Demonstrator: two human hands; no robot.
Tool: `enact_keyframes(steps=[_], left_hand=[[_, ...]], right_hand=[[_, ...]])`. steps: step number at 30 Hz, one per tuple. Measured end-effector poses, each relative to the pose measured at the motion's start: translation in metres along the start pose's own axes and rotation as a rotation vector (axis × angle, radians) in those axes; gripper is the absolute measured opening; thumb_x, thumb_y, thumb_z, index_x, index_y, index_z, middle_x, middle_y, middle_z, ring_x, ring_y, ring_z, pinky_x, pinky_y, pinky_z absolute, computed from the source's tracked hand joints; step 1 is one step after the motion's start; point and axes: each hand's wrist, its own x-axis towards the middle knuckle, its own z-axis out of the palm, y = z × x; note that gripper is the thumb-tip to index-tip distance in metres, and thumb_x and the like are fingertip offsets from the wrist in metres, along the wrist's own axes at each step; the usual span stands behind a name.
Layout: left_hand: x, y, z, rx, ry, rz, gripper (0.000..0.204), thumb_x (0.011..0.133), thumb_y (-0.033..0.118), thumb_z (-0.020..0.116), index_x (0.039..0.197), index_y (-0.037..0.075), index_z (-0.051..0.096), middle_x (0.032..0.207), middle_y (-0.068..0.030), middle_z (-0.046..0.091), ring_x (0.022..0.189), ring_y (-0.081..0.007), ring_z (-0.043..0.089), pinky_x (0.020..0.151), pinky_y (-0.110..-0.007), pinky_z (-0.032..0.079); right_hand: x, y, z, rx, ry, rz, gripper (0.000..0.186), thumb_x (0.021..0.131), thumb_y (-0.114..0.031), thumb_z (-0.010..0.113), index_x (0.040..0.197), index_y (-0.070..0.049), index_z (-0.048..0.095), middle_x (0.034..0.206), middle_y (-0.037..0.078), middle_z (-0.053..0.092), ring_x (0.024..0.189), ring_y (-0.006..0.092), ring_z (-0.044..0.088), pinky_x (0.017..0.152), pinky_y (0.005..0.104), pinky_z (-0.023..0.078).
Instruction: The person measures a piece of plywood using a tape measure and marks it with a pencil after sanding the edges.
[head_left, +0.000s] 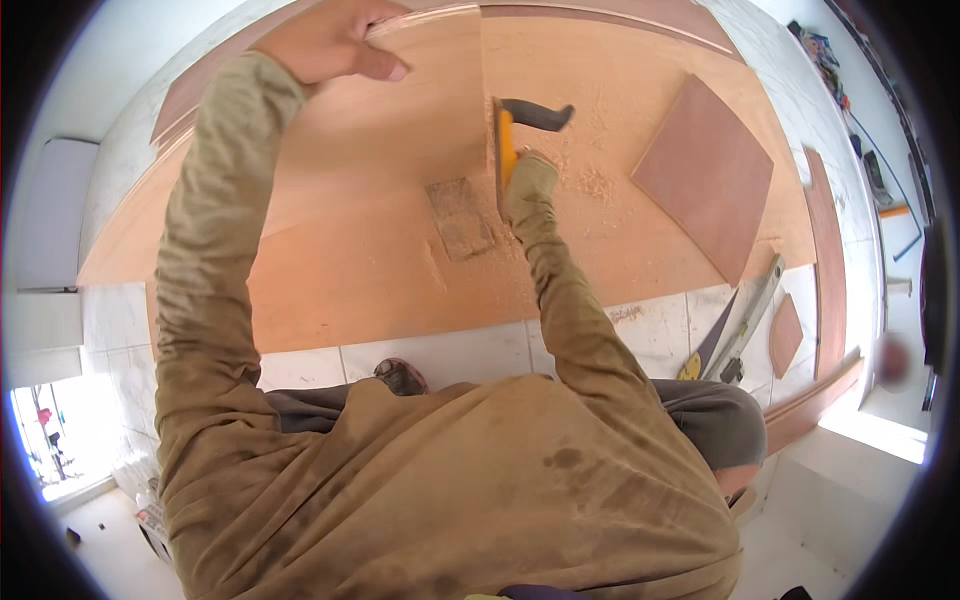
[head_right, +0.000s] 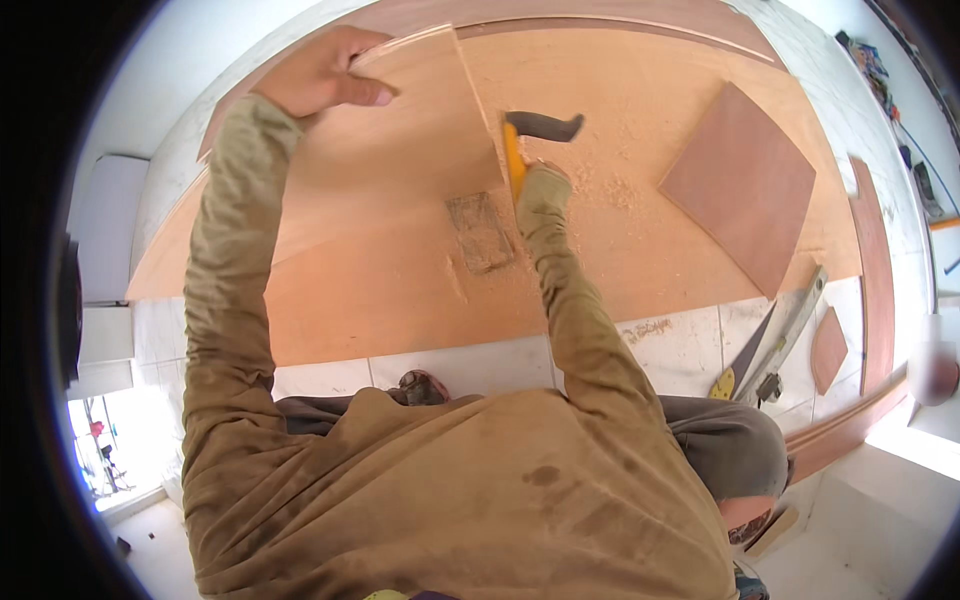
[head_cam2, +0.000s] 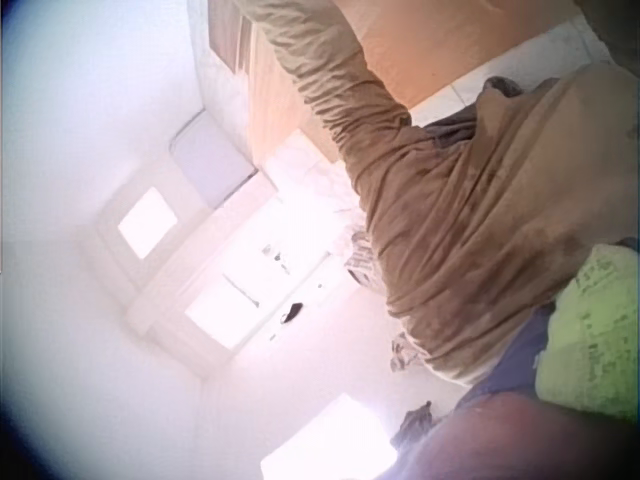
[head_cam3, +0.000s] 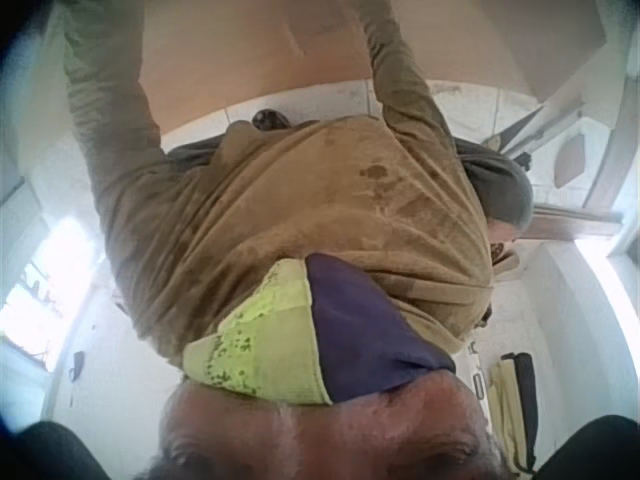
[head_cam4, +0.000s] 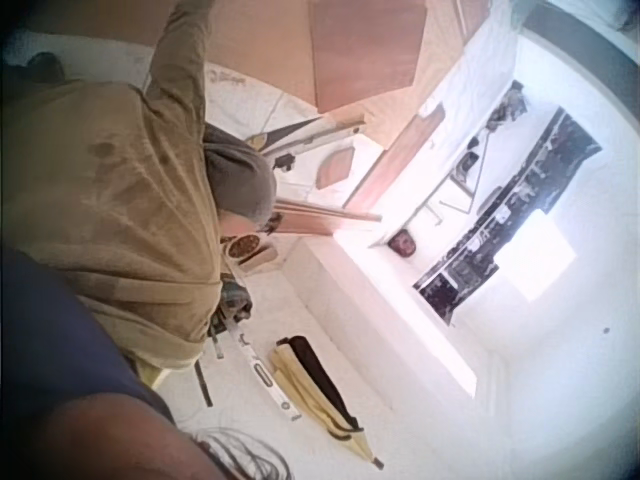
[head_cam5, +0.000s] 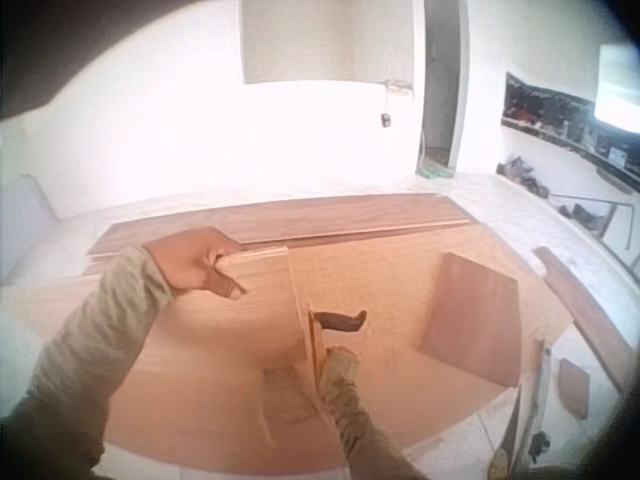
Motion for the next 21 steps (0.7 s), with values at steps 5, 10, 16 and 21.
enact_keyframes(steps=[5, 10, 16, 21], left_hand=[[-0.01, -0.03, 0.002, -0.176, 0.188, 0.299, 0.061, 0.079, 0.001, 0.068, 0.137, 0.006, 0.049, 0.11, -0.0075, 0.066, 0.092, -0.0169, 0.062, 0.085, -0.03, 0.05], [-0.041, -0.003, 0.038, 0.48, 0.579, 0.169, 0.072, 0.081, 0.008, 0.068, 0.143, 0.035, 0.043, 0.092, -0.0084, 0.063, 0.07, -0.023, 0.058, 0.065, -0.034, 0.046], [-0.085, 0.024, 0.046, 0.199, 0.254, 0.189, 0.074, 0.076, -0.002, 0.062, 0.145, 0.019, 0.041, 0.08, -0.0124, 0.065, 0.065, -0.026, 0.059, 0.067, -0.031, 0.048], [-0.123, 0.05, 0.136, 0.231, -0.225, 0.423, 0.083, 0.067, 0.0, 0.061, 0.145, 0.015, 0.039, 0.139, -0.0148, 0.045, 0.121, -0.0333, 0.048, 0.1, -0.044, 0.042]], right_hand=[[-0.009, -0.065, -0.045, 0.844, -0.117, 0.38, 0.025, 0.093, -0.023, 0.051, 0.091, -0.003, 0.066, 0.082, 0.01, 0.064, 0.072, 0.0232, 0.061, 0.063, 0.0376, 0.048], [0.019, -0.104, -0.1, 0.02, -0.231, -0.237, 0.029, 0.094, -0.025, 0.049, 0.093, -0.002, 0.066, 0.083, 0.014, 0.065, 0.076, 0.0273, 0.064, 0.066, 0.0385, 0.049], [0.108, -0.121, -0.187, -0.921, -0.408, -0.66, 0.031, 0.094, -0.027, 0.047, 0.096, -0.002, 0.066, 0.087, 0.018, 0.066, 0.082, 0.0311, 0.066, 0.071, 0.0395, 0.049], [0.146, -0.081, -0.263, -1.423, -0.531, -0.67, 0.028, 0.092, -0.024, 0.048, 0.097, -0.003, 0.067, 0.092, 0.019, 0.066, 0.085, 0.0324, 0.065, 0.074, 0.0402, 0.049]])
